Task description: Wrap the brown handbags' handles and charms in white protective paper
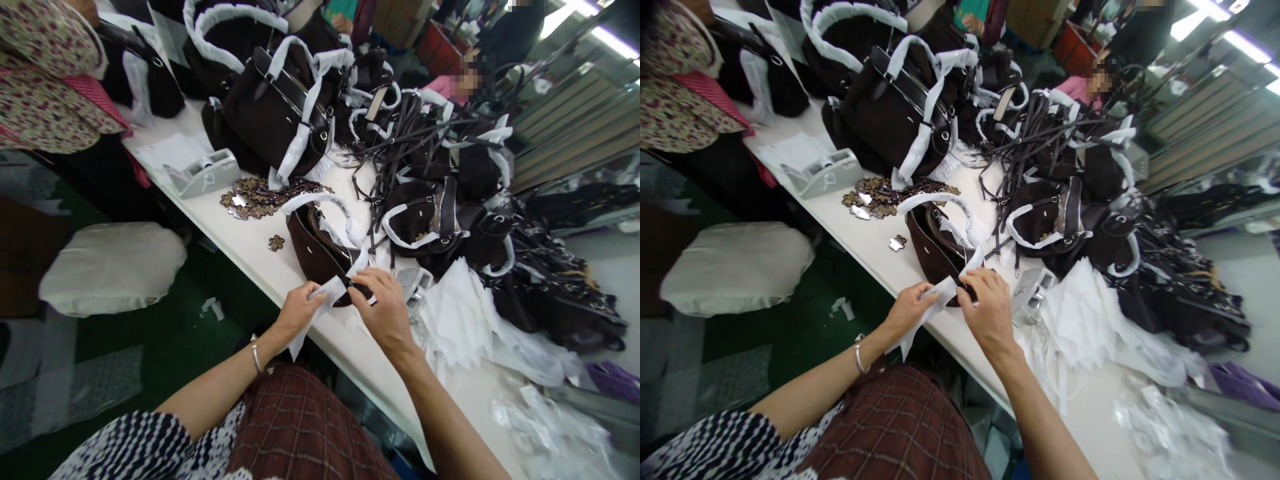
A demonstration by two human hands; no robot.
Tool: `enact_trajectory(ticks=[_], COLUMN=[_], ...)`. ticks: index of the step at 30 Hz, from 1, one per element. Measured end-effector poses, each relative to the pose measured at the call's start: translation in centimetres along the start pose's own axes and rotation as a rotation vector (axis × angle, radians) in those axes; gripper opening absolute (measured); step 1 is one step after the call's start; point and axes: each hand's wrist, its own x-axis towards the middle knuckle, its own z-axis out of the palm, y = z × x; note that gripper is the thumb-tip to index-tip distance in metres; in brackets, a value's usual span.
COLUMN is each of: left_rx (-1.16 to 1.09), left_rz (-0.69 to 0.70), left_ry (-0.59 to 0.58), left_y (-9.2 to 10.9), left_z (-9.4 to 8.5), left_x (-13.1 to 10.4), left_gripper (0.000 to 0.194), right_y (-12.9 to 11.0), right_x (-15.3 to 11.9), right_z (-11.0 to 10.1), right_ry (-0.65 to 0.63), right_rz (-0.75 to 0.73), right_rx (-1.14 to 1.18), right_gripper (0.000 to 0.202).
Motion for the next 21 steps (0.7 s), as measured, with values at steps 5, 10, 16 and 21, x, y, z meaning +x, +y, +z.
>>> enact_trajectory(ticks=[5,10,16,21], left_rx=[-0.222,-0.442,-0.638,-0.725], left_rz=[-0.103,-0.17,-0.34,-0.433], left_ry=[-0.065,-0.096,-0.185,-0.265], left_y=[-1.0,-1.8,-1.4,-1.2], left_z=[0.2,0.4,0.0,-0.4], left_x=[0.1,0.5,1.0,1.6], left_gripper=[0.033,0.036,0.042,0.046], right_y=[2.5,2.4,2.9,3.9], right_x=[-3.1,-2.9,-2.6,-2.9], right_z=[4.6,9.4,9.5,10.1], right_ry=[-0.266,0.004,-0.066,-0.116], right_rz=[0.725,0.835,0.846,0.8], right_rx=[0.802,1.276,1.42,1.47], right_gripper=[0.045,0.036,0.037,0.04])
